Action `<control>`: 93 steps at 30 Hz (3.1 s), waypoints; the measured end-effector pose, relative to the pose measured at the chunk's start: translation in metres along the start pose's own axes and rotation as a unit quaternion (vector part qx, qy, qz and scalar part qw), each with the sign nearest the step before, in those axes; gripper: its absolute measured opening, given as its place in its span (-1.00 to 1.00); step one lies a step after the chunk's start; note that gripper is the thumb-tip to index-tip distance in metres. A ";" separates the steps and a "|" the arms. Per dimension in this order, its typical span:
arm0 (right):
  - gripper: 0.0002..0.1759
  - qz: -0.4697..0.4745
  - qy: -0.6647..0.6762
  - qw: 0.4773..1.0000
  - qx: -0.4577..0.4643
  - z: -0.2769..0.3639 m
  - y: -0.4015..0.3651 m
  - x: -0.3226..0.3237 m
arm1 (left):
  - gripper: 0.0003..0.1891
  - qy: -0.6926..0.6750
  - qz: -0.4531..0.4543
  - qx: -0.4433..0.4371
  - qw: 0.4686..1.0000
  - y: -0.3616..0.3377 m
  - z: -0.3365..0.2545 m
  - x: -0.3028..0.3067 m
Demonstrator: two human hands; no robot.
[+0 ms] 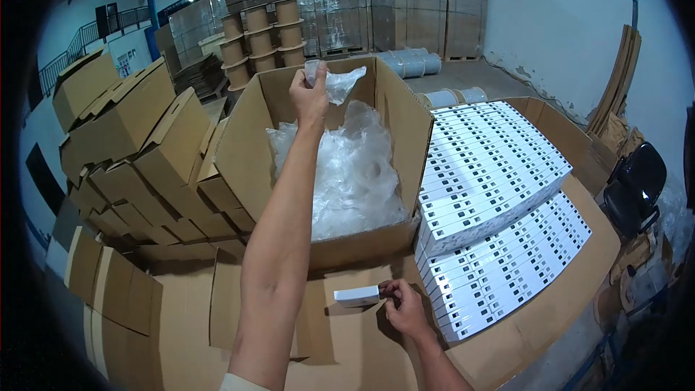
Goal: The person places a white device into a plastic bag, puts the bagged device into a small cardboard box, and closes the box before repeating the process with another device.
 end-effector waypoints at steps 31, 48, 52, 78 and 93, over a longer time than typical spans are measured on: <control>-0.66 0.196 0.007 0.980 -0.024 0.034 -0.065 0.003 | -0.33 -0.003 0.079 0.301 0.951 -0.443 -0.183 0.185; -0.87 0.046 0.090 0.994 0.030 0.016 -0.043 0.008 | -0.77 -0.017 0.078 0.373 0.924 -0.427 -0.186 0.184; -0.85 0.006 0.120 0.992 0.029 0.024 -0.041 0.013 | -0.83 0.037 0.087 0.410 0.907 -0.428 -0.180 0.197; -0.74 -0.087 -0.101 0.986 0.101 0.030 -0.058 -0.011 | -0.70 0.156 -0.022 0.275 0.948 -0.414 -0.194 0.199; -0.64 -0.078 0.163 0.984 -0.011 0.009 -0.045 0.006 | -0.79 0.093 0.075 0.299 0.947 -0.419 -0.186 0.193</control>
Point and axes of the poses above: each hand's wrist, its own y-axis towards the middle knuckle, its own x-axis out of the back of the hand, z = x × y, the point moved 4 cm from there along y, towards the middle knuckle, and after that the axes turned 9 degrees about -x, right-handed, at the moved point
